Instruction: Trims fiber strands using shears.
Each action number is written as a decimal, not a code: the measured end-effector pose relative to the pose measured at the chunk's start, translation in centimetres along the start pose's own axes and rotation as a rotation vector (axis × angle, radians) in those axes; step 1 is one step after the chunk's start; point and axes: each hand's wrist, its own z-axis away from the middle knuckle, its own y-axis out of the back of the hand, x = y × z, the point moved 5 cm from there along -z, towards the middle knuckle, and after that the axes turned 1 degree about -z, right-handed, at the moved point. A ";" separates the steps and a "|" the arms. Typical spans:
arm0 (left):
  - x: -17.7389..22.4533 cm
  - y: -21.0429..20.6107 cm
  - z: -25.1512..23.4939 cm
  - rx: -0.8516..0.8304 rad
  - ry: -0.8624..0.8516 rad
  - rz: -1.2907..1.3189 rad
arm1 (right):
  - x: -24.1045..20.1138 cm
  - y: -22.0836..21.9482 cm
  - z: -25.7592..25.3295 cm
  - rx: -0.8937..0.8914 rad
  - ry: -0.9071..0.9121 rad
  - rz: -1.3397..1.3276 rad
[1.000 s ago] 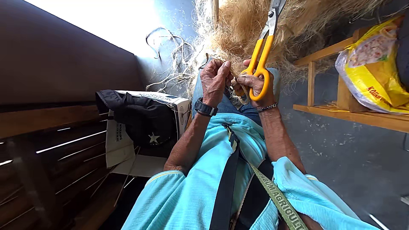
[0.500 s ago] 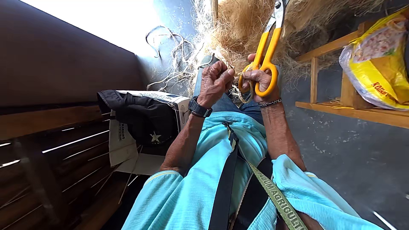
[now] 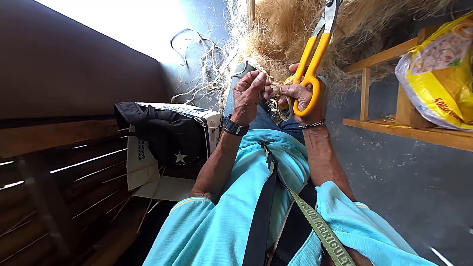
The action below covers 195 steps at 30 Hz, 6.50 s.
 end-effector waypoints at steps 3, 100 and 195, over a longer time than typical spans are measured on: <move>0.4 -0.3 -0.3 -0.017 -0.038 -0.041 | 0.0 -0.4 0.3 0.006 0.008 0.008; 3.6 0.7 -3.6 0.257 0.060 0.112 | -2.1 7.4 7.7 -0.221 0.210 1.379; 8.0 -0.3 -7.3 -0.232 -0.241 -0.008 | -1.9 7.4 11.2 -0.559 -0.184 0.490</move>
